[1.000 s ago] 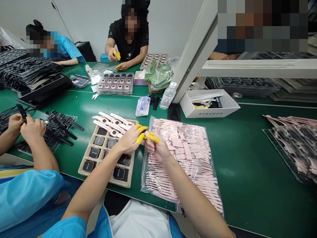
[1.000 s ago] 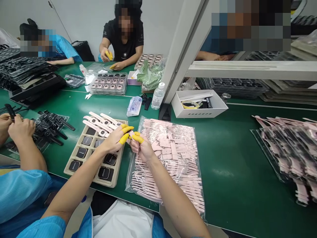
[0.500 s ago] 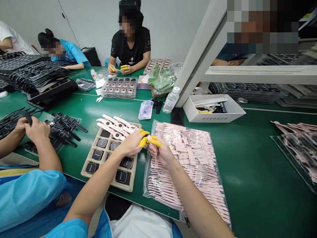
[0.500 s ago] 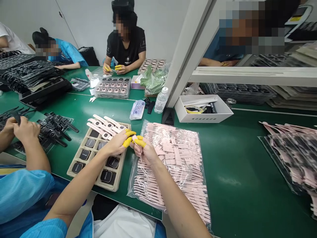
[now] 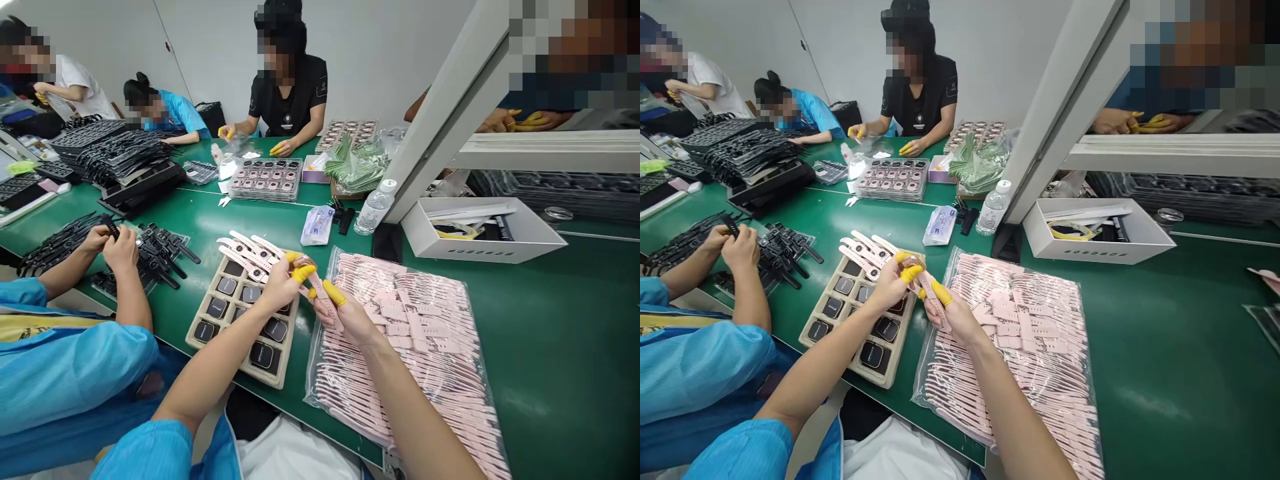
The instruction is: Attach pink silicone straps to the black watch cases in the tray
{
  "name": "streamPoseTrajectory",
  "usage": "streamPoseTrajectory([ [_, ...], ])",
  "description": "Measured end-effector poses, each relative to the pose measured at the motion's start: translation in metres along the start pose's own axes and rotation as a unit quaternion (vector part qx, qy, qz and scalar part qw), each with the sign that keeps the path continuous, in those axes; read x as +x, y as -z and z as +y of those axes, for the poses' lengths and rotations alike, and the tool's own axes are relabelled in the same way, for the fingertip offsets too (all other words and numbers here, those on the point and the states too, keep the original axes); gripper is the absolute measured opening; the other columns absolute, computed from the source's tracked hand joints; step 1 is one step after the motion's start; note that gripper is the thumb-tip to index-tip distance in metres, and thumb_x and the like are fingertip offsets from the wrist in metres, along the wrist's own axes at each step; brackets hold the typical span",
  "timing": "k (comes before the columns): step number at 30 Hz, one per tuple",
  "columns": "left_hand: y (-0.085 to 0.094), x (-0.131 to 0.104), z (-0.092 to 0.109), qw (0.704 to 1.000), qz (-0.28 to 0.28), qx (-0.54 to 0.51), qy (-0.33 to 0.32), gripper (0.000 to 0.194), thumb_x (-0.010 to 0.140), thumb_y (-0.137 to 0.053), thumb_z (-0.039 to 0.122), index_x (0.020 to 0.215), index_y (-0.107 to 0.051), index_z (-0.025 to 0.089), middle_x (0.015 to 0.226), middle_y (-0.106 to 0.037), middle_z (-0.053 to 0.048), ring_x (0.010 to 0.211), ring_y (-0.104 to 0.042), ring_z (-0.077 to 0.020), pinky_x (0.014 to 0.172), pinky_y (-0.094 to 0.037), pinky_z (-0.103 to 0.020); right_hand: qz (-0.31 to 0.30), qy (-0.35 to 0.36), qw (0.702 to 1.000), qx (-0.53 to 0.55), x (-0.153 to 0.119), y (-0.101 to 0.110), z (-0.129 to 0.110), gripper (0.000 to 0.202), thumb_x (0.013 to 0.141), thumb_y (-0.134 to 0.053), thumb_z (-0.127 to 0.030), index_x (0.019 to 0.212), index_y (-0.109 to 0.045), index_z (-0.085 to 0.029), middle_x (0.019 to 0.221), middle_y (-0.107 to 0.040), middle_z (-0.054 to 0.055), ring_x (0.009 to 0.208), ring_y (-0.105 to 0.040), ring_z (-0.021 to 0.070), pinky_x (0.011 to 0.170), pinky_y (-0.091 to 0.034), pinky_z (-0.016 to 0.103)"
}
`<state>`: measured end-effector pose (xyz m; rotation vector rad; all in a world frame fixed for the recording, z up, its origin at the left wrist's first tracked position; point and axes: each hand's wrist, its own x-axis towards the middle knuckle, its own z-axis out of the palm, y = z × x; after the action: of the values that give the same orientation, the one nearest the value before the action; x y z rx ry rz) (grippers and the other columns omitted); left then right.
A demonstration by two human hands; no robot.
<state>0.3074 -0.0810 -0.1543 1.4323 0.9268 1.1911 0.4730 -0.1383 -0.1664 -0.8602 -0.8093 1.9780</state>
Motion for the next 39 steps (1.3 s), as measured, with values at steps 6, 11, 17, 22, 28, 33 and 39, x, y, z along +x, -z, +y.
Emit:
streamPoseTrajectory([
  [6,0.011,0.009,0.014,0.972,0.216,-0.097,-0.005,0.062,0.071,-0.084,0.068,0.098,-0.056,0.019,0.097,-0.073,-0.004,0.064,-0.063,-0.0110,0.044,-0.049,-0.019,-0.037,-0.035,0.998,-0.037,-0.002,0.001,0.001,0.054,0.080,-0.076,-0.069,0.085,-0.063,-0.016,0.057,-0.049,-0.006,0.043,-0.028,0.0043,0.042,-0.018,0.021],
  [11,0.011,0.009,0.017,0.972,0.215,-0.091,-0.008,0.064,0.071,-0.085,0.068,0.099,-0.053,0.020,0.097,-0.075,-0.005,0.061,-0.064,-0.0099,0.044,-0.048,-0.018,-0.024,-0.043,0.997,-0.059,-0.003,0.006,-0.002,0.054,0.082,-0.072,-0.069,0.086,-0.063,-0.016,0.058,-0.048,-0.006,0.041,-0.022,0.0034,0.041,-0.010,0.023],
  [17,0.013,0.010,0.016,0.967,0.232,-0.100,-0.025,0.061,0.076,-0.083,0.066,0.100,-0.051,0.020,0.102,-0.078,-0.007,0.059,-0.064,-0.0104,0.044,-0.048,-0.019,-0.039,-0.030,0.996,-0.075,-0.005,0.006,-0.009,0.052,0.084,-0.070,-0.069,0.079,-0.060,-0.018,0.056,-0.044,-0.006,0.042,-0.022,0.0045,0.042,-0.009,0.024],
  [22,0.028,0.018,0.020,0.945,0.307,-0.108,-0.037,0.056,0.082,-0.080,0.062,0.103,-0.048,0.022,0.098,-0.078,-0.006,0.059,-0.062,-0.0101,0.048,-0.047,-0.020,-0.003,-0.010,0.997,-0.075,-0.004,0.007,-0.011,0.049,0.084,-0.072,-0.066,0.081,-0.059,-0.018,0.056,-0.047,-0.006,0.043,-0.024,0.0044,0.042,-0.011,0.023],
  [28,0.011,0.012,0.006,0.981,0.177,-0.072,0.017,0.047,0.086,-0.079,0.053,0.103,-0.048,0.021,0.098,-0.075,-0.006,0.076,-0.068,-0.0141,0.065,-0.053,-0.024,0.078,0.058,0.995,-0.009,-0.004,0.002,-0.013,0.051,0.074,-0.085,-0.059,0.089,-0.053,-0.023,0.066,-0.059,-0.006,0.043,-0.038,0.0057,0.041,-0.025,0.021],
  [33,-0.004,0.001,-0.009,0.998,0.051,0.030,-0.020,0.032,0.096,-0.070,0.043,0.109,-0.052,0.020,0.108,-0.069,-0.008,0.103,-0.069,-0.0195,0.095,-0.055,-0.035,0.078,0.047,0.996,0.013,-0.004,0.001,-0.013,0.051,0.073,-0.086,-0.056,0.090,-0.052,-0.022,0.062,-0.054,-0.008,0.041,-0.031,0.0035,0.041,-0.018,0.019],
  [39,0.004,-0.003,-0.016,0.975,-0.091,0.197,-0.057,0.029,0.099,-0.052,0.024,0.128,-0.056,0.017,0.125,-0.069,-0.016,0.119,-0.067,-0.0265,0.107,-0.052,-0.047,0.053,0.068,0.996,0.006,-0.003,0.000,-0.010,0.049,0.078,-0.081,-0.059,0.093,-0.049,-0.025,0.054,-0.044,-0.011,0.039,-0.019,0.0036,0.040,-0.009,0.019],
])
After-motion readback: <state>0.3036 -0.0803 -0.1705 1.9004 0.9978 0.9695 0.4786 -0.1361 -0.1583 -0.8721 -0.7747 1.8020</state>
